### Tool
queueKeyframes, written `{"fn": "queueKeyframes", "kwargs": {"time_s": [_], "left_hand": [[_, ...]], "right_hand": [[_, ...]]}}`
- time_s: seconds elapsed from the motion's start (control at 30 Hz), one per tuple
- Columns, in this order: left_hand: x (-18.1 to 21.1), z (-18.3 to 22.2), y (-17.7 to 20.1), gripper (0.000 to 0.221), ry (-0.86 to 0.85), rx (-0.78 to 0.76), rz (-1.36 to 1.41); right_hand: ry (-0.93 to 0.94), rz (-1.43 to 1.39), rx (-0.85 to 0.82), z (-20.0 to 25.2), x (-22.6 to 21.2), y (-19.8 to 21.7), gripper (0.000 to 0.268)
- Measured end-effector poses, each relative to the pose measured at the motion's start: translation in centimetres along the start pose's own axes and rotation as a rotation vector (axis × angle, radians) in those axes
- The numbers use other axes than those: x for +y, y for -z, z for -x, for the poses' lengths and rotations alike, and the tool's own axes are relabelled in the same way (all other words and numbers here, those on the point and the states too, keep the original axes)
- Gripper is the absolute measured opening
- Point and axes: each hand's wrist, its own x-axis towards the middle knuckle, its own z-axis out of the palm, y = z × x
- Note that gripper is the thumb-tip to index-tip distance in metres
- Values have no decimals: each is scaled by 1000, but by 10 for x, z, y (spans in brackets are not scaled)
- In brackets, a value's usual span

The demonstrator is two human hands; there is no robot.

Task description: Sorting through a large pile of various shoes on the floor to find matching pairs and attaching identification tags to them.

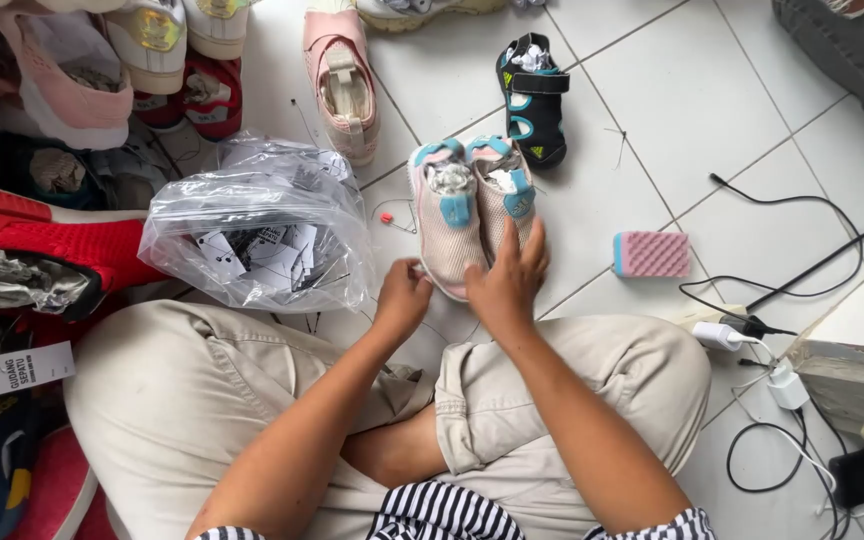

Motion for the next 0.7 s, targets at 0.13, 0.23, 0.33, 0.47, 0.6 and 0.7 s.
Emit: {"fn": "queueKeyframes", "kwargs": {"time_s": [0.13, 0.23, 0.33, 0.47, 0.6, 0.7], "left_hand": [[-16, -33, -4, 51, -282, 137, -204], [14, -23, 6, 66, -505, 196, -343], [40, 0, 11, 61, -513, 120, -479], [38, 3, 8, 63, -524, 69, -518], [29, 22, 6, 58, -647, 174, -593], [-10, 21, -18, 40, -802, 424, -856]], "right_hand": [[293, 132, 190, -58, 15, -14, 71], [401, 202, 126, -82, 23, -28, 75], [444, 255, 90, -86, 21, -30, 74], [561, 303, 17, -88, 16, -31, 88], [648, 279, -64, -92, 27, -45, 82], [797, 253, -53, -83, 21, -47, 75]]}}
